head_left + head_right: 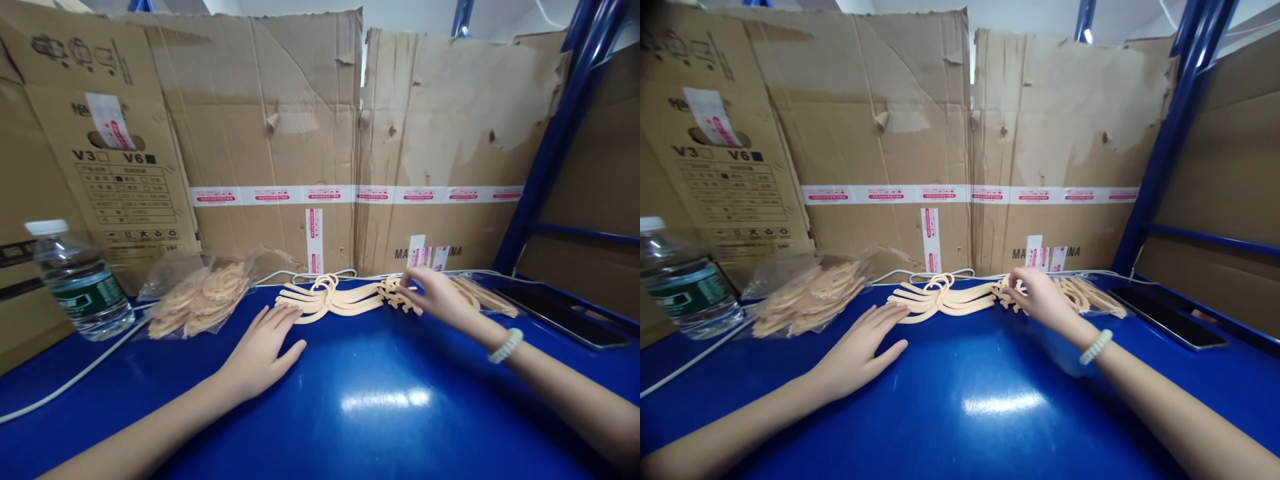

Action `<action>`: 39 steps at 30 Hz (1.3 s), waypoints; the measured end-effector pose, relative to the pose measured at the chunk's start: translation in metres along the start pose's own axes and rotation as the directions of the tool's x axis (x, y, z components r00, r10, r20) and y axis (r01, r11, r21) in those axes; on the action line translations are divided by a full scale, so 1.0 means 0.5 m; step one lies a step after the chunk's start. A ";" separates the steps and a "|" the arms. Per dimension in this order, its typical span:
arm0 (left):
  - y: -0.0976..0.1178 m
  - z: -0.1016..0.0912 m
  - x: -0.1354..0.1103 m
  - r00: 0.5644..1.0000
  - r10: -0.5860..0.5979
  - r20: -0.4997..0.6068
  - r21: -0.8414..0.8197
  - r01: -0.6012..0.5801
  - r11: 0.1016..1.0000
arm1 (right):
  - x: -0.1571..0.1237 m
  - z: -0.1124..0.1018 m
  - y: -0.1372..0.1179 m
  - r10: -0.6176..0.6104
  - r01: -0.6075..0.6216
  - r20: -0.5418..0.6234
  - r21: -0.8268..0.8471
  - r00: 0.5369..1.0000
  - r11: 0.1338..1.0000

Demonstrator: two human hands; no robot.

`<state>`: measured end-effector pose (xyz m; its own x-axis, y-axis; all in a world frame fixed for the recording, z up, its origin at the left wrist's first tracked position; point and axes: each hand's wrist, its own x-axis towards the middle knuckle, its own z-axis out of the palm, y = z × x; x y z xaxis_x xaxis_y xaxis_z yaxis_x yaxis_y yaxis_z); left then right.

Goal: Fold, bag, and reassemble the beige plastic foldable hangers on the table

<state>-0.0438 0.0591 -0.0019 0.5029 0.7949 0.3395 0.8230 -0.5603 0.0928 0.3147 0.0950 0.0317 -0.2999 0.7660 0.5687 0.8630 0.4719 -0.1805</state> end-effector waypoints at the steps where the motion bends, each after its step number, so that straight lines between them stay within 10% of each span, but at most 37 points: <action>1: -0.005 0.000 0.001 1.000 0.020 -0.016 -0.007 -0.020 1.000 | 0.001 -0.015 0.015 0.025 -0.025 -0.002 -0.013 1.000 1.000; 19: -0.034 0.028 0.009 0.987 0.103 -0.120 -0.157 -0.122 0.980 | -0.021 0.040 0.035 0.216 -0.176 0.096 -0.312 0.972 0.934; 39: -0.017 0.025 0.001 0.979 0.099 -0.181 -0.298 -0.151 0.943 | -0.013 0.032 0.091 0.332 -0.321 0.134 -0.095 0.934 0.942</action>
<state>-0.0471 0.0671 -0.0139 0.5263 0.6800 0.5105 0.6213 -0.7174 0.3151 0.3495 0.1183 0.0070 -0.0483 0.9303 0.3637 0.9482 0.1572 -0.2762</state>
